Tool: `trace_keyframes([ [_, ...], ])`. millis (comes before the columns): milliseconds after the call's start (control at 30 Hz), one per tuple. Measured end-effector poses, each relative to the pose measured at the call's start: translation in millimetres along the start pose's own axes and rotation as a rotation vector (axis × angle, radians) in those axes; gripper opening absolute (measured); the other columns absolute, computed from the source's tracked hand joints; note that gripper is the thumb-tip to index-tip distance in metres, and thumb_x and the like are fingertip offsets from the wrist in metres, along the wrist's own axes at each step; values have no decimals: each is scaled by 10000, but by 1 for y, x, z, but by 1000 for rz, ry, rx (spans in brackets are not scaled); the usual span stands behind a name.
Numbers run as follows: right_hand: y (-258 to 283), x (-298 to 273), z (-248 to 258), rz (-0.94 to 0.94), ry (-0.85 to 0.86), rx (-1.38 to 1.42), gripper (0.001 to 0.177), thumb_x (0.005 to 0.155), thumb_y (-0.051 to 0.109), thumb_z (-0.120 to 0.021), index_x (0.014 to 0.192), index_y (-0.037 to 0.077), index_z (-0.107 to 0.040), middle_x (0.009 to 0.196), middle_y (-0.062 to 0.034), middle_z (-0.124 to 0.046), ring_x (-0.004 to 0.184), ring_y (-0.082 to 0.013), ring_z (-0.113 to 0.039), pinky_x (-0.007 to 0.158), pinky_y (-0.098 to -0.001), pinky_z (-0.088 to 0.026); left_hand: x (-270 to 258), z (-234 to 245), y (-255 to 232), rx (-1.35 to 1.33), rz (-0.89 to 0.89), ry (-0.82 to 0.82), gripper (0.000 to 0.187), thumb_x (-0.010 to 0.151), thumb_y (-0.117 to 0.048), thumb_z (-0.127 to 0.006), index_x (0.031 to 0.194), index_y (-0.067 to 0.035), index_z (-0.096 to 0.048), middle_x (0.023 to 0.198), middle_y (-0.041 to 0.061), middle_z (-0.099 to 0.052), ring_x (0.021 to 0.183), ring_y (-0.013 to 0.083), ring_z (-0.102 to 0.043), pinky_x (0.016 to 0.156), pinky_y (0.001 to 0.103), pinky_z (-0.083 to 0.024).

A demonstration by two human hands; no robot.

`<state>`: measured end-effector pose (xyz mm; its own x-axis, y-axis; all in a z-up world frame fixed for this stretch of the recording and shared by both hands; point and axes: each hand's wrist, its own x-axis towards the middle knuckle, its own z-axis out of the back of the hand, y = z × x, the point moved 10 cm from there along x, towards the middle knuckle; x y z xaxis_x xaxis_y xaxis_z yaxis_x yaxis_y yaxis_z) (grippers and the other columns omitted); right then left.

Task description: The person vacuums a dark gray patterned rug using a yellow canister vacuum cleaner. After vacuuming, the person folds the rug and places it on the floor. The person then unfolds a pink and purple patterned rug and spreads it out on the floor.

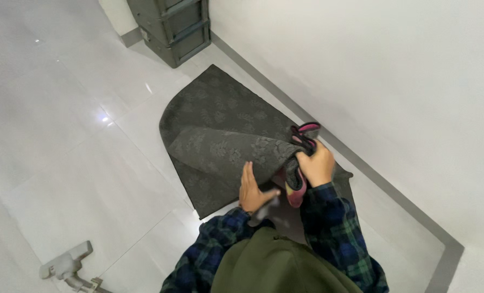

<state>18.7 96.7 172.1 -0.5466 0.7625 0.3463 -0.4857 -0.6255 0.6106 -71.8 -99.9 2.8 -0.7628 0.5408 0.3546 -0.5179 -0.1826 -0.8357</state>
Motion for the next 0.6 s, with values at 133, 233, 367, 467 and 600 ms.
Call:
trace_keyframes([
  [133, 8, 2, -3, -15, 99, 23, 417, 693, 255, -764, 1078, 93, -777, 919, -175, -765, 879, -361, -735, 784, -432, -563, 23, 10, 1, 40, 135, -183, 1154, 663, -338, -909, 1537, 38, -255, 1571, 316, -314, 1424, 485, -387, 1155, 502, -360],
  [233, 5, 3, -1, -34, 151, 85, 425, 705, 246, -766, 1097, 84, -776, 895, -164, -773, 846, -308, -749, 773, -398, -563, 28, 8, 13, 149, 158, -164, 974, 634, -146, -825, 1486, -3, -375, 1544, 258, -408, 1387, 440, -450, 1128, 483, -398],
  [367, -11, 9, 16, -4, 311, 250, 432, 690, 167, -795, 1098, 31, -748, 833, -111, -770, 743, -184, -702, 719, -336, -554, 25, 27, 61, 289, 73, -259, 583, 661, -45, -742, 1237, -94, -659, 1283, 112, -684, 1215, 344, -638, 1038, 426, -510],
  [467, -18, -2, 22, -40, 470, 331, 398, 682, 65, -786, 1071, -13, -763, 798, -60, -753, 729, -96, -621, 685, -293, -531, 22, 57, 137, 438, 188, -243, 331, 776, -80, -742, 1105, -110, -761, 1146, 102, -742, 1090, 333, -677, 946, 434, -540],
  [600, -25, -11, 24, -220, 465, 498, 344, 705, 5, -761, 1041, -68, -762, 818, -24, -747, 713, -86, -629, 648, -273, -515, 9, 79, 225, 454, 587, -114, 351, 737, -122, -708, 1074, -141, -804, 1121, 148, -728, 1080, 382, -656, 935, 477, -525],
])
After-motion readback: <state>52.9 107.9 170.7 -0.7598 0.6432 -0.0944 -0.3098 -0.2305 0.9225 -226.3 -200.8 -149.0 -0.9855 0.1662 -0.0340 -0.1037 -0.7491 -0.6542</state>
